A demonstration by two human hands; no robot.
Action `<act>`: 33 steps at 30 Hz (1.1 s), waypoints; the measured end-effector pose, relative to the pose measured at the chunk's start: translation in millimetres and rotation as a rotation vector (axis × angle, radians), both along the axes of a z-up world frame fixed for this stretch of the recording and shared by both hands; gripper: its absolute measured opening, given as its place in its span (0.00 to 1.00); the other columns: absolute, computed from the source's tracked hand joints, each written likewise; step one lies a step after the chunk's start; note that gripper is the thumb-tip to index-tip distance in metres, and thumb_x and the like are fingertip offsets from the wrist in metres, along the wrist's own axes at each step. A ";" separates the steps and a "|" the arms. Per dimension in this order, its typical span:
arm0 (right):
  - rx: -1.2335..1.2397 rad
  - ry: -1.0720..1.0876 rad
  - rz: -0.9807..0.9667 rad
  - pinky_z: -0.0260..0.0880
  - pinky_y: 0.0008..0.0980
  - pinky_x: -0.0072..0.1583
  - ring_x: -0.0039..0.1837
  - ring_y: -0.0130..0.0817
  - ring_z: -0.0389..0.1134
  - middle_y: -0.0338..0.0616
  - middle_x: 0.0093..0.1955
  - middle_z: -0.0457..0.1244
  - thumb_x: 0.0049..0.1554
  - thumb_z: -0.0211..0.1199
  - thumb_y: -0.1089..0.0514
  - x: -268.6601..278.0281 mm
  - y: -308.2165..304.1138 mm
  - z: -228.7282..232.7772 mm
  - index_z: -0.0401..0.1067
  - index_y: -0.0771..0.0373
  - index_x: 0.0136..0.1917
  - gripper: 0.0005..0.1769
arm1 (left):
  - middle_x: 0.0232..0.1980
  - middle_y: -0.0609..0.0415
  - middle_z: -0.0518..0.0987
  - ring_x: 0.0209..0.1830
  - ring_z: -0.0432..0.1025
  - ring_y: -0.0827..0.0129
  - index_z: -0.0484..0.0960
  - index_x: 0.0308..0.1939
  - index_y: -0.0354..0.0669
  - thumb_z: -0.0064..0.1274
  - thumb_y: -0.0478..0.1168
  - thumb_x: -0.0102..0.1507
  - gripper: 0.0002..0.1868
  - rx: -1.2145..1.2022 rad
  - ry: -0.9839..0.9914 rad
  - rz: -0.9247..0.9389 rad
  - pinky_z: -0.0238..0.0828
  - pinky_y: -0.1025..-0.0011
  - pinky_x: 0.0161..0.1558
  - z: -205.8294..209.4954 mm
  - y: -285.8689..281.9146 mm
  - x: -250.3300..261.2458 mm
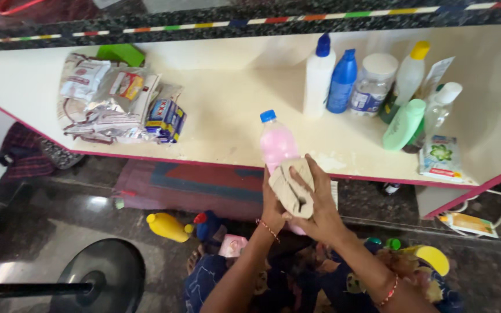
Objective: The person sits on the floor and wipes the exterior of two plastic bottles with a cloth. First, a white bottle with a pump is wiped thoroughly, then a pink bottle is wiped in the same manner.
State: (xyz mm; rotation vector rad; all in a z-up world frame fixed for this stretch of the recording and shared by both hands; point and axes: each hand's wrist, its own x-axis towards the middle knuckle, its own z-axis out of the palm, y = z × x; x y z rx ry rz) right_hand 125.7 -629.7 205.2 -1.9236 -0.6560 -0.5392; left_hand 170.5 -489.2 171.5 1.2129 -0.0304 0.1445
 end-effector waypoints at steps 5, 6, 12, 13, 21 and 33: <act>0.086 -0.162 -0.020 0.56 0.52 0.76 0.83 0.58 0.46 0.62 0.83 0.42 0.54 0.72 0.51 -8.6 29.6 -6.7 0.58 0.62 0.77 0.43 | 0.54 0.48 0.81 0.52 0.74 0.70 0.70 0.65 0.30 0.44 0.43 0.71 0.22 0.158 -0.120 -0.019 0.73 0.69 0.55 -7.8 28.6 -34.0; 0.167 -0.159 0.001 0.58 0.50 0.76 0.82 0.56 0.48 0.61 0.82 0.45 0.56 0.71 0.52 -0.3 27.3 -10.3 0.59 0.63 0.76 0.40 | 0.52 0.48 0.80 0.50 0.74 0.70 0.73 0.62 0.29 0.44 0.45 0.72 0.23 0.094 0.022 -0.023 0.72 0.69 0.53 -9.7 24.6 -36.1; 0.633 0.706 0.024 0.70 0.36 0.59 0.58 0.33 0.68 0.49 0.61 0.68 0.65 0.61 0.57 25.2 1.0 -33.1 0.69 0.72 0.69 0.24 | 0.51 0.52 0.80 0.47 0.73 0.72 0.74 0.63 0.33 0.46 0.50 0.70 0.26 -0.089 0.178 -0.136 0.72 0.71 0.50 -19.2 3.5 -62.6; 0.624 0.712 0.013 0.69 0.35 0.57 0.56 0.30 0.68 0.45 0.58 0.69 0.65 0.60 0.58 20.9 3.0 -34.1 0.70 0.74 0.69 0.23 | 0.52 0.52 0.80 0.48 0.73 0.72 0.73 0.64 0.34 0.47 0.50 0.69 0.26 -0.095 0.167 -0.109 0.72 0.71 0.51 -18.8 3.8 -62.4; -0.203 -0.065 0.138 0.56 0.56 0.72 0.78 0.63 0.49 0.59 0.82 0.39 0.43 0.80 0.49 -53.1 43.9 -17.6 0.65 0.47 0.73 0.47 | 0.50 0.43 0.80 0.44 0.77 0.61 0.70 0.64 0.28 0.45 0.59 0.70 0.34 -0.238 0.096 0.174 0.77 0.61 0.44 3.1 72.5 -21.2; 0.670 0.855 0.203 0.69 0.48 0.63 0.64 0.48 0.67 0.59 0.66 0.64 0.60 0.63 0.47 -22.0 43.4 -49.3 0.64 0.73 0.73 0.36 | 0.57 0.49 0.80 0.52 0.73 0.70 0.72 0.66 0.32 0.51 0.53 0.70 0.30 -0.101 -0.004 -0.031 0.73 0.69 0.54 13.4 52.3 -59.5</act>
